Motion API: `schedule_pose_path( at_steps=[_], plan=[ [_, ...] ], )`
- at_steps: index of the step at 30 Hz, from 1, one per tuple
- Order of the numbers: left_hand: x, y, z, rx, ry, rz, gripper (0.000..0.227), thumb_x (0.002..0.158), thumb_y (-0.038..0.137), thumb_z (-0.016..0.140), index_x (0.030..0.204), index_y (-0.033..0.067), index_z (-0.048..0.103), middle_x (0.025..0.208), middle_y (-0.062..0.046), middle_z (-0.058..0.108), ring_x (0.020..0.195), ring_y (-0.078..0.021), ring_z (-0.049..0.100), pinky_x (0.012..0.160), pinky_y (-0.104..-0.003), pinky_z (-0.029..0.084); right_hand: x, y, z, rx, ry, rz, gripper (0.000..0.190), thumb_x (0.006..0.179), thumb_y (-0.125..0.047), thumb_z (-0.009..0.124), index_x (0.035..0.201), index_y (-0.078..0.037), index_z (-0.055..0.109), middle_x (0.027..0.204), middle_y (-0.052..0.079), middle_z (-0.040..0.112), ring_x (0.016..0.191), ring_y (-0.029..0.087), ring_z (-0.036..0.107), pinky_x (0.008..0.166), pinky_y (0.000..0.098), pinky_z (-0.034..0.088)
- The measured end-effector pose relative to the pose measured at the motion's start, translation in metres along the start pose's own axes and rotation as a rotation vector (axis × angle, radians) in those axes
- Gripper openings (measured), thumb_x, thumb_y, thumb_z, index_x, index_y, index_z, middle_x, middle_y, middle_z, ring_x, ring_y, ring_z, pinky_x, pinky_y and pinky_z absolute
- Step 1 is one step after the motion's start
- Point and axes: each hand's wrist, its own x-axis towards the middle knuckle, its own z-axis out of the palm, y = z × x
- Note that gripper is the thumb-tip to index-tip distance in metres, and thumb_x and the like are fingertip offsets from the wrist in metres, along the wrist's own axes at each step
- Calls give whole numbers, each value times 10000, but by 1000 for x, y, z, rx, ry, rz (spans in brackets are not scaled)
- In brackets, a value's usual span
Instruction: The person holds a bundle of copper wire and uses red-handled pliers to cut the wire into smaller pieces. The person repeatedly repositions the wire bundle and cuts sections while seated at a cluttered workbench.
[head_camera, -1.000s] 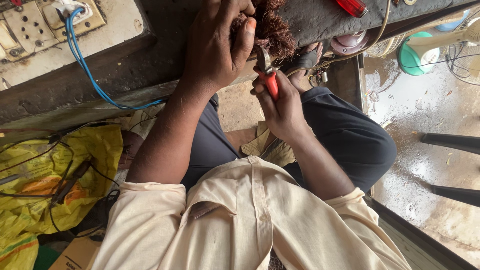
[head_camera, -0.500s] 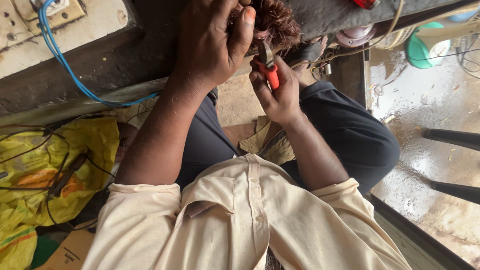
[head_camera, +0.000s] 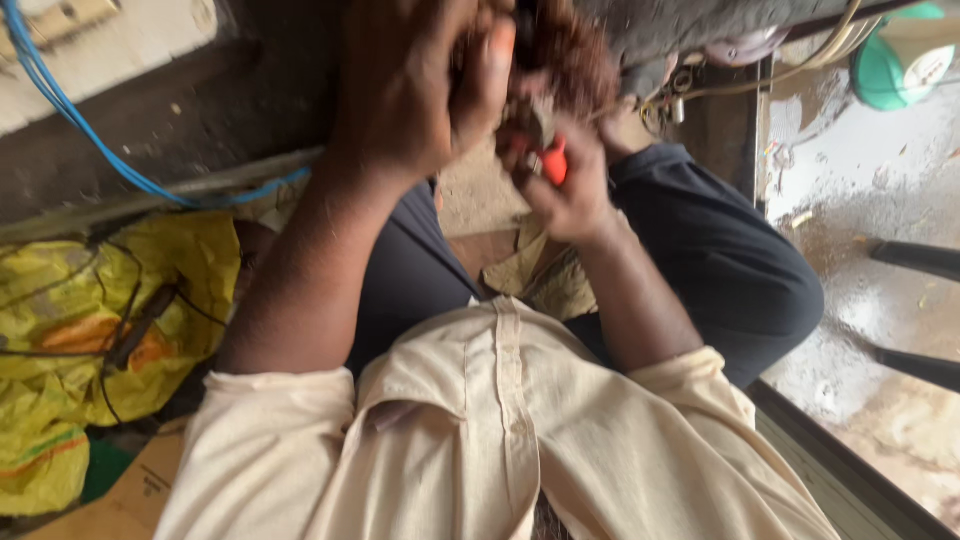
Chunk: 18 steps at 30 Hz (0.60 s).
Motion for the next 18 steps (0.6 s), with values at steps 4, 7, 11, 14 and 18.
schedule_pose_path(
  at_steps=[4, 7, 11, 14, 18],
  plan=[
    [-2, 6, -6, 65, -18, 17, 155, 1154, 209, 472, 1192, 82, 552, 1041, -66, 604, 973, -273, 587, 887, -443, 457, -15, -19, 3, -110, -31, 123, 216, 976, -11, 621, 1189, -3, 655, 930, 28, 675, 835, 108, 646, 801, 264, 546],
    [-3, 8, -6, 83, -40, -14, 141, 1137, 187, 496, 1175, 70, 565, 1031, -49, 606, 975, -298, 594, 897, -487, 452, -12, -18, 3, -115, -6, 147, 191, 1000, -12, 639, 1190, -2, 657, 925, 21, 679, 819, 96, 634, 783, 253, 535],
    [-4, 3, -5, 15, -38, 13, 138, 1127, 173, 461, 1191, 95, 555, 1036, -51, 614, 950, -263, 602, 854, -424, 468, -13, -11, 12, -188, 44, 104, 187, 992, 2, 638, 1177, -4, 669, 925, 25, 689, 814, 95, 655, 772, 255, 541],
    [-8, -1, -1, 27, -20, 47, 136, 1140, 162, 459, 1200, 98, 563, 1002, -43, 627, 909, -239, 624, 823, -403, 489, -13, -1, 17, -212, 83, 74, 168, 1010, 5, 648, 1177, -4, 669, 925, 34, 693, 803, 104, 658, 761, 259, 543],
    [-13, -5, 5, -10, -13, 61, 140, 1140, 141, 466, 1189, 92, 587, 935, -30, 638, 820, -208, 644, 760, -358, 520, -15, 10, 19, -300, 104, -1, 161, 1025, -5, 686, 1184, -3, 669, 949, 59, 706, 830, 129, 684, 783, 272, 555]
  ],
)
